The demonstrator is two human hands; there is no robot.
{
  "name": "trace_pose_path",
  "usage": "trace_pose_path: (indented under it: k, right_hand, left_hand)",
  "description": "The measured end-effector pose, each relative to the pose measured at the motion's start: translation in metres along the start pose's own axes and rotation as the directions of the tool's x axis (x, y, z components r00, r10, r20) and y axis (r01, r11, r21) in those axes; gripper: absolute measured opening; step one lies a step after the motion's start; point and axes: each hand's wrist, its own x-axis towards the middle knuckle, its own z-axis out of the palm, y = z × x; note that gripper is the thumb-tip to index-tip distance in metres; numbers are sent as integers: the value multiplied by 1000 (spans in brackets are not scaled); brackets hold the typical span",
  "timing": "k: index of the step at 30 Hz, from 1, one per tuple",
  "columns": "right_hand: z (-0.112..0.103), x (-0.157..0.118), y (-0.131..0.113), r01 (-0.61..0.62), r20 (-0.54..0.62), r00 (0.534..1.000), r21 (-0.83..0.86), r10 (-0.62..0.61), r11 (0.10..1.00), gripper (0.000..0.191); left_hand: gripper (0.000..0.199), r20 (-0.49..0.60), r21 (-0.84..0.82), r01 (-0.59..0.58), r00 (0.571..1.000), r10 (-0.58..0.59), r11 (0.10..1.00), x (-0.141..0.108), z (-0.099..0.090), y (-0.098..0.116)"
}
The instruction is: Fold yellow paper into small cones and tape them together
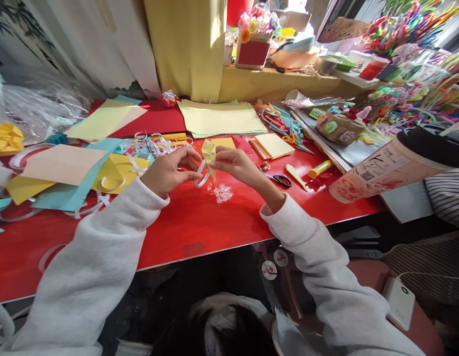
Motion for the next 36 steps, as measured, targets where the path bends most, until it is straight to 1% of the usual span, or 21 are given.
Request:
trace_pose_path:
  k: [5,9,11,14,16,19,21,23,26,29,31,34,36]
  right_hand:
    - [0,0,0,13,-2,1000,-32,-13,999,33]
    - [0,0,2,20,-15,1000,-51,-21,998,33]
    - [-1,0,4,22,-21,999,-58,-24,998,33]
    - [0,0,5,26,-18,999,-61,-27,998,31]
    - [0,0,6,30,-17,999,-52,-31,998,30]
    - [0,0,5,20,-32,999,-39,-21,999,29]
    - [1,1,4,4,-41,999,-34,-6,999,29]
    - [1,1,1,-23,-38,999,-22,22,1000,30]
    - [3,0,-4,-102,-35,994,5,102,995,34]
    - [5,-1,-7,-204,-47,977,82,209,975,34]
    - [6,-1,-7,-256,-68,960,192,273,948,30]
    - [9,-1,-6,-287,-117,930,358,348,889,25]
    - [10,-1,-4,-301,-138,913,404,383,864,24]
  left_hand:
    - [26,-7,32,-30,1000,30,999,0,0,0]
    - [16,11,89,-58,998,58,994,0,1,-2]
    - [19,3,86,-49,999,49,995,0,2,-3]
    - [30,2,35,-30,1000,30,999,0,3,-3]
    - [29,9,41,-31,999,31,999,0,3,-3]
    - [24,-38,102,-66,997,70,993,0,3,-2]
    - [20,-97,139,-132,984,146,981,1,2,-1]
    - [14,-132,146,-210,964,230,967,1,2,1]
    - [7,-162,133,-249,949,269,959,0,0,4]
    - [12,-224,48,-233,945,238,971,-1,-1,6]
    - [16,-246,-46,-206,951,189,977,-2,-2,6]
    - [16,-277,-134,-170,952,128,976,-3,-4,9]
    - [16,-317,-176,-175,942,113,969,-5,-4,13]
